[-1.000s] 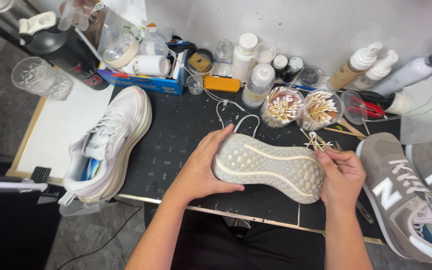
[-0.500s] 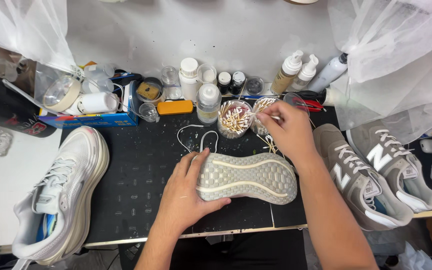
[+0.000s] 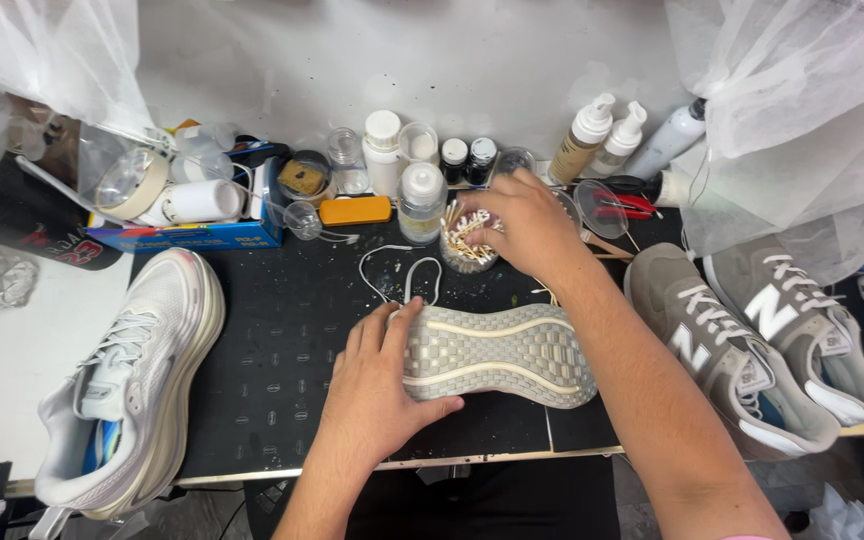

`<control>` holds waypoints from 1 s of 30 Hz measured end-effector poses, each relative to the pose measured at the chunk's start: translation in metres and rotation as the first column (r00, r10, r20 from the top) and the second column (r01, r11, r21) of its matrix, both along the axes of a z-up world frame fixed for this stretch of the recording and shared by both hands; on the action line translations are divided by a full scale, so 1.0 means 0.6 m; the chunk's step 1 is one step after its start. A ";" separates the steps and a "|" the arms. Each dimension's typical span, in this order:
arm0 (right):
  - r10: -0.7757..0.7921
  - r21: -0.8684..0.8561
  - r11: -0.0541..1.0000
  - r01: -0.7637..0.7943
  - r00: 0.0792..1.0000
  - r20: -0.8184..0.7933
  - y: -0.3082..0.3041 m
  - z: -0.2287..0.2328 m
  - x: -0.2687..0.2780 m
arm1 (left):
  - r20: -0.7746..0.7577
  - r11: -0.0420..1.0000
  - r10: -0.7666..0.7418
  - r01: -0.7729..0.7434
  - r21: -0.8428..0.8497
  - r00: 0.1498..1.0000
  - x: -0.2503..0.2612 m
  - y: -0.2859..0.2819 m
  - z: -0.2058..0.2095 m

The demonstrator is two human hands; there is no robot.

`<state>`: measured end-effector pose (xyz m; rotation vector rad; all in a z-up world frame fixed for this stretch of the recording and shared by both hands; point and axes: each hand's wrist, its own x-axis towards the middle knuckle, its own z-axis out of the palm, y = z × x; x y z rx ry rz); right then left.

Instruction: The person uses a cotton swab to clean the textured sole of a white sneaker. They repeatedly dip the swab into a small container of liquid and scrub the grooves of the shoe's outsole. The person rotates the shoe to access different areas of the sole during the cleaning process.

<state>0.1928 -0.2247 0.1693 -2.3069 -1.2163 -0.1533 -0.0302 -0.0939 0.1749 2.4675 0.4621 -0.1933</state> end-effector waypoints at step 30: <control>-0.531 -0.331 0.836 0.437 0.796 -0.291 -0.200 -0.171 -0.008 | 0.498 0.949 0.104 0.063 -0.307 0.861 -0.085 0.051 -0.040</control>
